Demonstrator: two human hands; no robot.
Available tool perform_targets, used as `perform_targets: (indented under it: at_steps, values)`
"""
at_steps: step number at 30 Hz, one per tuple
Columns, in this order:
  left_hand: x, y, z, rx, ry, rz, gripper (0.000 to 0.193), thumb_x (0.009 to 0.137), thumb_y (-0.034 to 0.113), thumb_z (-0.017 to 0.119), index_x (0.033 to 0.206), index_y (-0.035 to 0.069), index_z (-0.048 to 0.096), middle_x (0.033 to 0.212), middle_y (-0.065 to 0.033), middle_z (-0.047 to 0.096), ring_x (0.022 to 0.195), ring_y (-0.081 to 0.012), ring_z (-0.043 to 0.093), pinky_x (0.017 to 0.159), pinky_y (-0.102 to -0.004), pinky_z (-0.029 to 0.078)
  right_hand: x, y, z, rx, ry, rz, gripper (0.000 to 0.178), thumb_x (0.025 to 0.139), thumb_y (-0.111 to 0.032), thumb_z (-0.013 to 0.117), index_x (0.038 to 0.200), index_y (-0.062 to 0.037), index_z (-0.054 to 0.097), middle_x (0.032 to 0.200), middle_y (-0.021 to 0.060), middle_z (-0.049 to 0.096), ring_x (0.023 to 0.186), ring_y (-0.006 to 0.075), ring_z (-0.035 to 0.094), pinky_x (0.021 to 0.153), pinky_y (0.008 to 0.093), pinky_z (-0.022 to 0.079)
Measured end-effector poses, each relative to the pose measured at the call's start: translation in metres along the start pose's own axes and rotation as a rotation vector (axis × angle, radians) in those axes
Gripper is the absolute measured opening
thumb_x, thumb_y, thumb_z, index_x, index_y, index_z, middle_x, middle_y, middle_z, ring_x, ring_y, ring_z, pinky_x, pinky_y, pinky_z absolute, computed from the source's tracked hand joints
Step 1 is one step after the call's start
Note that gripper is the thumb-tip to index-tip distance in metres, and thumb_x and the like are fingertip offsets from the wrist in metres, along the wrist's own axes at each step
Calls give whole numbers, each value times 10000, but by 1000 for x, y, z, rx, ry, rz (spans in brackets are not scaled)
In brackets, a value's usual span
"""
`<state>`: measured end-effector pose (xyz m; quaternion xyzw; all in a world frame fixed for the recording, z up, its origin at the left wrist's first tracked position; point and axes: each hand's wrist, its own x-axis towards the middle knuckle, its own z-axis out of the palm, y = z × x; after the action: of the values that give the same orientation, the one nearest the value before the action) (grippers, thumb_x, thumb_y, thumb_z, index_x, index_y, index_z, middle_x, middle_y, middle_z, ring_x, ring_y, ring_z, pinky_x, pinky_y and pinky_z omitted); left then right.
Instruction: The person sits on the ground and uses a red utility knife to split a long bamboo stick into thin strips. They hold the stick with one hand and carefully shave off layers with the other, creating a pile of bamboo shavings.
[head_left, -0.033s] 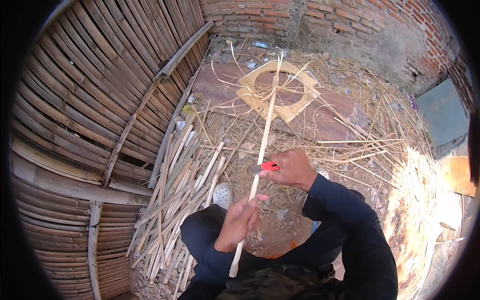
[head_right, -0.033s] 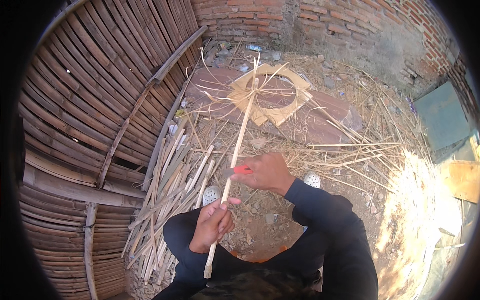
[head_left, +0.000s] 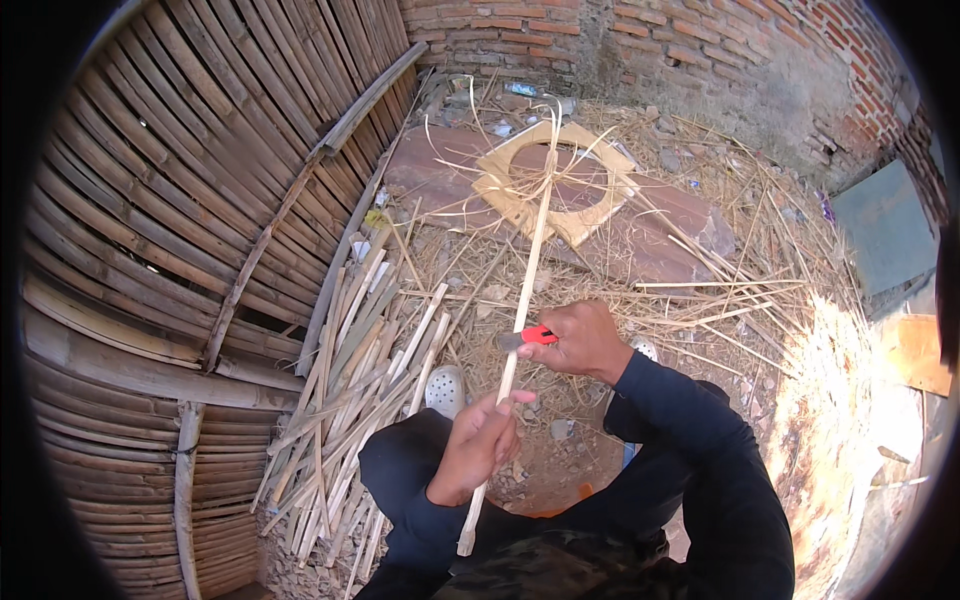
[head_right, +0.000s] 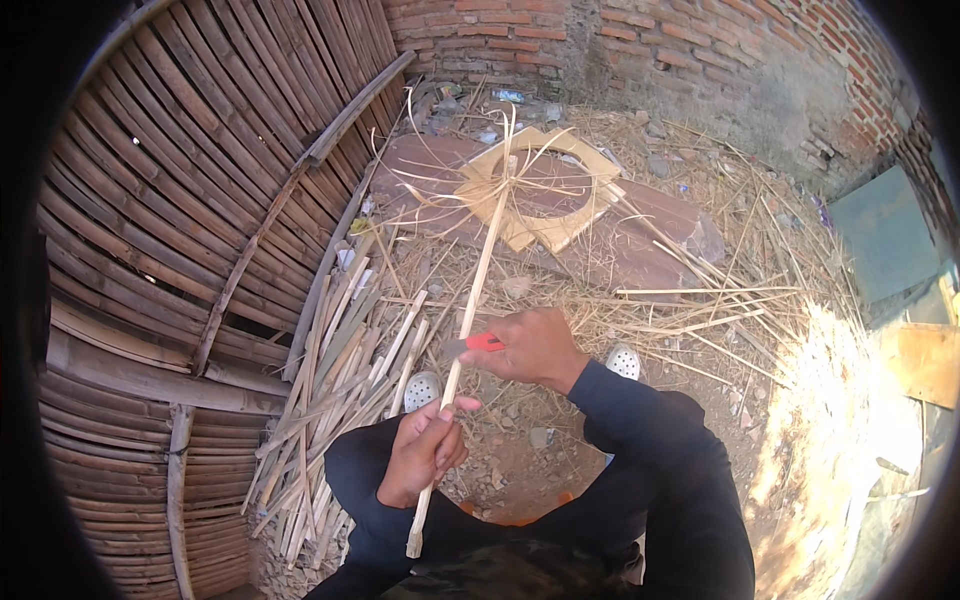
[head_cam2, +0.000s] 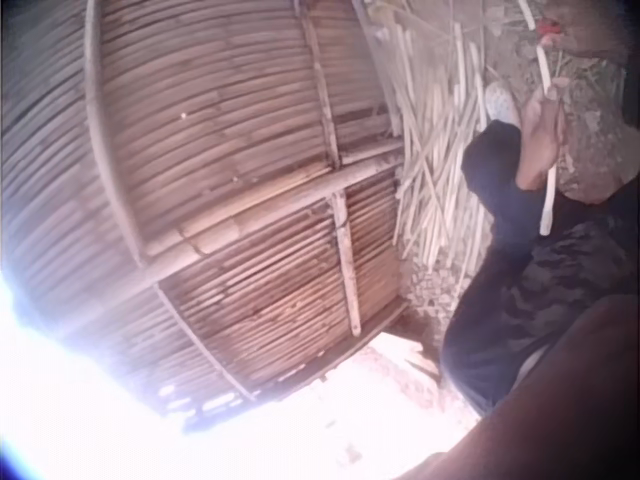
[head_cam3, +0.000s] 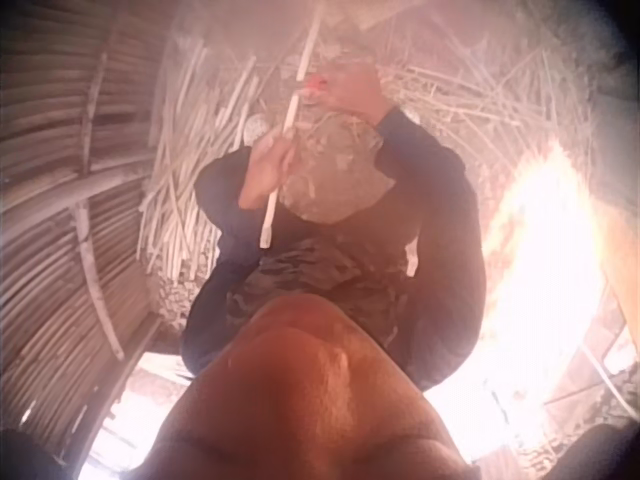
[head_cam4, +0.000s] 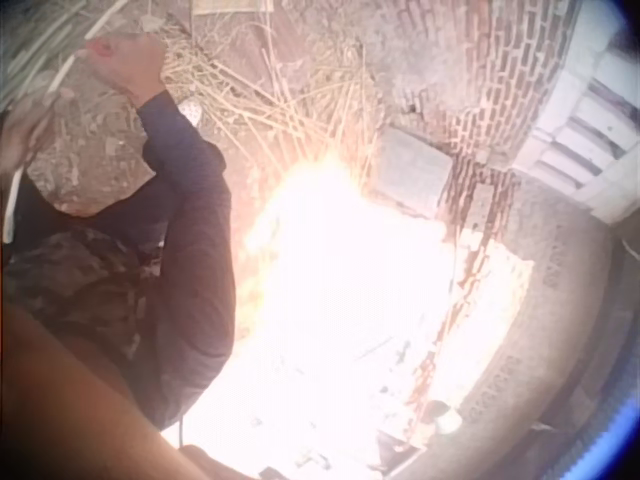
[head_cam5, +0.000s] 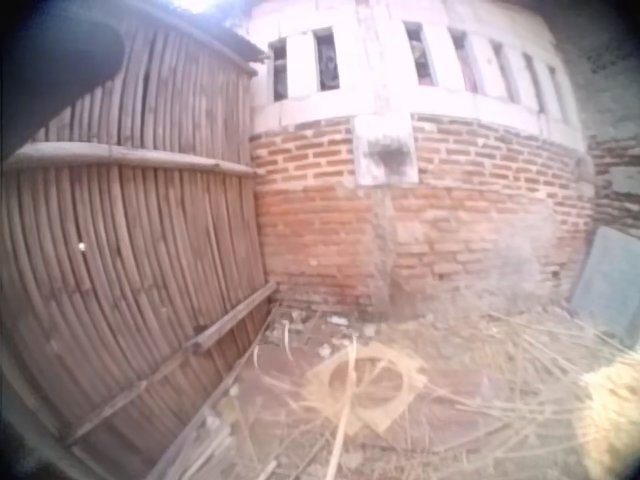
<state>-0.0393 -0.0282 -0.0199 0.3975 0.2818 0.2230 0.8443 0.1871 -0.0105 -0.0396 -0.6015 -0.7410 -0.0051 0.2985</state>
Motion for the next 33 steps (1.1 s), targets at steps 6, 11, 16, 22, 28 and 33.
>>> perform_targets:
  at_steps: [6, 11, 16, 22, 28, 33]
  values:
    - [-4, -4, 3, 55, -104, -73, 324, 1040, 210, 373, 1246, -5, 499, 540, 46, 367, 442, -44, 321, 450, -213, 290, 25, 86, -12, -277, 173, 306, 692, 835, -720, 454, 691, -83, 681, 556, 148, 593, 551, 333, 606, 515, 447, 454]
    - [2, -9, 5, 85, -135, -104, 318, 1042, 215, 367, 1221, 2, 522, 543, 50, 372, 452, -42, 331, 458, -202, 298, 32, 136, -27, -273, 101, 598, 724, 877, -696, 399, 674, -53, 663, 581, 181, 589, 583, 367, 602, 553, 459, 447]
    - [6, -6, -3, 44, -113, -99, 321, 1047, 242, 348, 1171, 12, 534, 539, 49, 364, 444, -47, 334, 451, -203, 306, 27, 102, -29, -36, 3, 562, 681, 882, -650, 449, 656, -36, 633, 576, 205, 559, 574, 374, 588, 547, 467, 434]
    - [8, -5, 0, -106, -55, -33, 320, 1050, 287, 308, 938, 61, 504, 510, 32, 330, 387, -76, 296, 426, -220, 284, -12, 8, -18, 77, -143, 12, 568, 817, -630, 573, 653, -86, 602, 530, 114, 545, 487, 326, 566, 471, 409, 428]
    - [9, -6, 6, -299, -82, -97, 331, 1050, 294, 287, 867, 86, 470, 490, 25, 318, 353, -87, 258, 416, -231, 246, -6, 31, -9, -73, 11, 142, 564, 787, -647, 602, 637, -105, 633, 471, 82, 528, 449, 287, 575, 432, 379, 436]
    - [9, -9, 4, -243, -53, -85, 335, 1051, 309, 299, 865, 88, 469, 485, 27, 321, 352, -86, 263, 419, -231, 251, -11, -1, -11, -18, -5, -48, 562, 783, -666, 599, 631, -127, 644, 497, 63, 568, 434, 252, 581, 423, 361, 432]
